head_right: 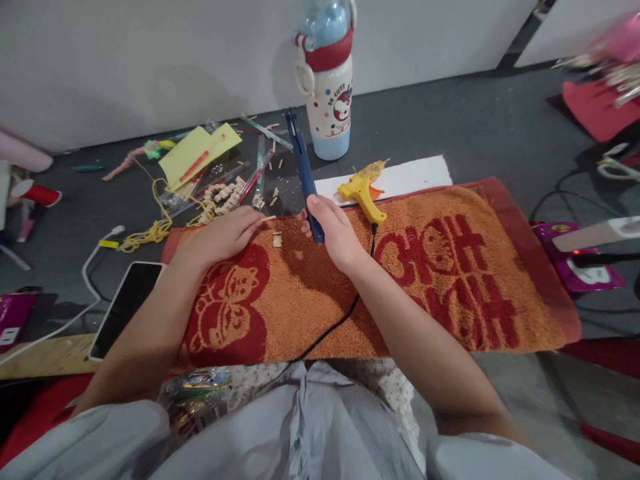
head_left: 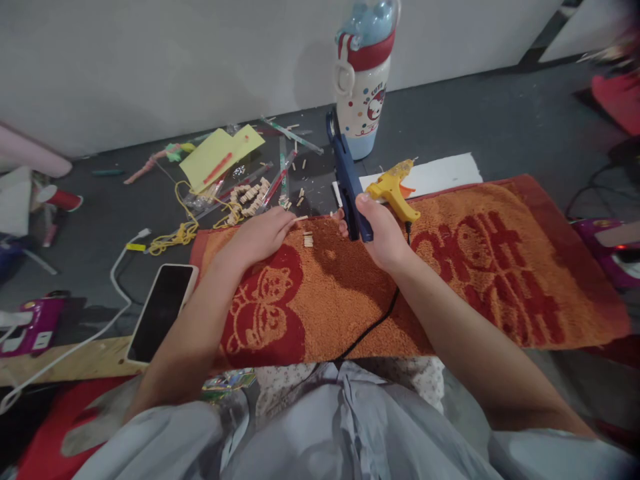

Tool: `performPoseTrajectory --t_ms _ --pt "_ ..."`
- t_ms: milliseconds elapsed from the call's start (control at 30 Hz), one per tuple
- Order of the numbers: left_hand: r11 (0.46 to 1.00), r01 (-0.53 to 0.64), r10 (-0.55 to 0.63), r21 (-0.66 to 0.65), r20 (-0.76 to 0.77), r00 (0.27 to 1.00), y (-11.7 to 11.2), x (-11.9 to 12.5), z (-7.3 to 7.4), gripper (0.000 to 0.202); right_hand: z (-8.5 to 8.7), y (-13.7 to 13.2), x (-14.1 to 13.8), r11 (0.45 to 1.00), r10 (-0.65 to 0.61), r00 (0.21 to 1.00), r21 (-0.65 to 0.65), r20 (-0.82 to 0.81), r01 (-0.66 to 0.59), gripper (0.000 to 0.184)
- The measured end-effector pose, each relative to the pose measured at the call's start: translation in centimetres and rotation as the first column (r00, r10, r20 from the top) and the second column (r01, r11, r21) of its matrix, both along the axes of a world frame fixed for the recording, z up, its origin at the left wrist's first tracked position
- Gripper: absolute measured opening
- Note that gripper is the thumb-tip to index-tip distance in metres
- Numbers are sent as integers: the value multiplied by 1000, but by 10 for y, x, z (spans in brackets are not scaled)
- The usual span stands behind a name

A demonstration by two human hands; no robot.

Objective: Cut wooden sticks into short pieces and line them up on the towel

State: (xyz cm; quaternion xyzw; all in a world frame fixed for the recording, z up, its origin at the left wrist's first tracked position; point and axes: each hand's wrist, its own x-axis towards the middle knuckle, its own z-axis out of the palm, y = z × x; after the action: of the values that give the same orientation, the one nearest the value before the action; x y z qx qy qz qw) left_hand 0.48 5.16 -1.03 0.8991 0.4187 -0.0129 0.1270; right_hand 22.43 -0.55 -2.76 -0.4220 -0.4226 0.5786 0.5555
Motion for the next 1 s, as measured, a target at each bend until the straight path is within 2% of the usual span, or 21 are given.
performPoseTrajectory --t_ms 100,233,467,733,1000 --pt "998 -10 11 60 -5 1000 -7 -3 -6 34 -1 0 0 1000 9 1000 3 -2 -9 45" --pt "989 -113 115 98 -20 993 -13 -4 -11 30 -3 0 0 1000 15 1000 5 24 -15 46" --pt "980 -10 -5 200 76 997 -14 -3 -23 31 -3 0 -2 1000 3 1000 -9 2 -3 46" --pt "984 -58 30 170 161 987 -14 -2 -28 27 -6 0 -2 1000 4 1000 -14 14 -4 44" --pt "982 -60 30 178 168 985 -16 0 -27 25 -7 1 -4 999 10 1000 -31 -2 -10 42"
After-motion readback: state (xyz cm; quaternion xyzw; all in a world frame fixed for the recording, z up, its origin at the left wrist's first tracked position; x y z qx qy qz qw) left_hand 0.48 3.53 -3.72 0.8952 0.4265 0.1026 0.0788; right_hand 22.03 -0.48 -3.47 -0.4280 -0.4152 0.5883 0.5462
